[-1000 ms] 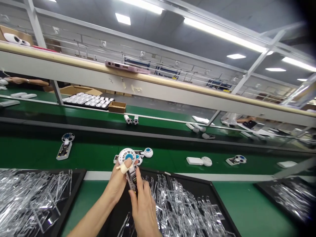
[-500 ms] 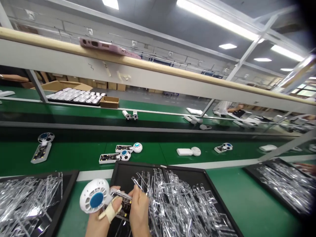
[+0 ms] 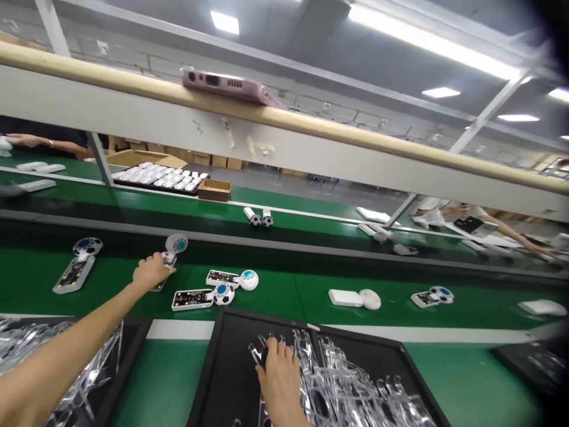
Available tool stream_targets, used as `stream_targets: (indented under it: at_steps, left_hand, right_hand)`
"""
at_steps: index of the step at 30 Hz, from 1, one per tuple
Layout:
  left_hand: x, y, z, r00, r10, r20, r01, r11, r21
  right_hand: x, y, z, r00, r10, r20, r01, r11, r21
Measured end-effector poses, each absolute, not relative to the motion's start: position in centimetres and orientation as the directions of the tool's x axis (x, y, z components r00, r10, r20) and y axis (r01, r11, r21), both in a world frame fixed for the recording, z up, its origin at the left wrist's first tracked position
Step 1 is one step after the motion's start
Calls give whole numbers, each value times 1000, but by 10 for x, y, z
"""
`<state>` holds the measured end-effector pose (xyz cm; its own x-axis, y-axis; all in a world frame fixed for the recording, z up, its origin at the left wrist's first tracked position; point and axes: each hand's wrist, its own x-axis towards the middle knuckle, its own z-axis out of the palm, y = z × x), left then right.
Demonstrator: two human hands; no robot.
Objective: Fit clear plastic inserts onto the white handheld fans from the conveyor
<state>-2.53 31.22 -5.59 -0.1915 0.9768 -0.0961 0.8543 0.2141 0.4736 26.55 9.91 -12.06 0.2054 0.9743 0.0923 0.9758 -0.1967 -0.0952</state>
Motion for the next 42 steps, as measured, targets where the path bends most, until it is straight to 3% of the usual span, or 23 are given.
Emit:
stream_targets:
  at_steps: [3, 6, 9, 13, 16, 20, 22, 24, 26, 29, 31, 36, 42]
  left_hand:
    - [1, 308, -78, -18, 994, -109, 907, 62, 417]
    - [28, 299, -96, 218, 944, -248, 902, -98, 420]
    - [39, 293, -103, 311, 892, -329, 895, -158, 418]
    - [37, 282, -98, 322, 918, -232, 888, -208, 410]
    - [31, 268, -86, 278, 952, -127, 873, -195, 446]
    - [29, 247, -56, 168, 984, -65, 804, -99, 586]
    - [37, 232, -37, 161, 983, -90, 589, -22, 808]
    - [52, 212, -19, 228, 963, -147, 138, 117, 983]
    - [71, 191, -6, 339, 922, -185, -311, 296, 903]
    - [98, 163, 3, 431, 880, -201, -588, 442, 677]
    - [111, 149, 4, 437, 877, -199, -650, 461, 605]
    - [123, 134, 6, 421, 891, -169, -691, 436, 576]
    - [128, 134, 15, 405, 906, -122, -667, 384, 638]
  right_hand:
    - [269, 99, -133, 221, 966, 134, 972, -207, -115]
    - [279, 95, -131, 242, 953, 183, 897, -148, -417]
    - [288, 94, -116, 331, 932, 149, 628, -100, -772]
    - [290, 96, -86, 510, 860, 5, 208, -118, -971]
    - [287, 92, -70, 543, 840, -19, 43, -51, -998]
    - [275, 79, -58, 524, 851, -3, 78, -51, -996]
    - [264, 74, -52, 487, 871, 61, 206, -47, -977]
    - [251, 71, -43, 415, 894, 171, 374, 3, -927]
    - [240, 69, -33, 332, 895, 298, 535, 82, -841]
    - [230, 67, -22, 223, 878, 425, 705, 156, -692]
    - [228, 66, -21, 191, 878, 438, 765, 147, -627]
    - [222, 61, -31, 243, 878, 412, 794, 64, -604]
    - [221, 49, -33, 272, 928, 255, 637, 25, -771]
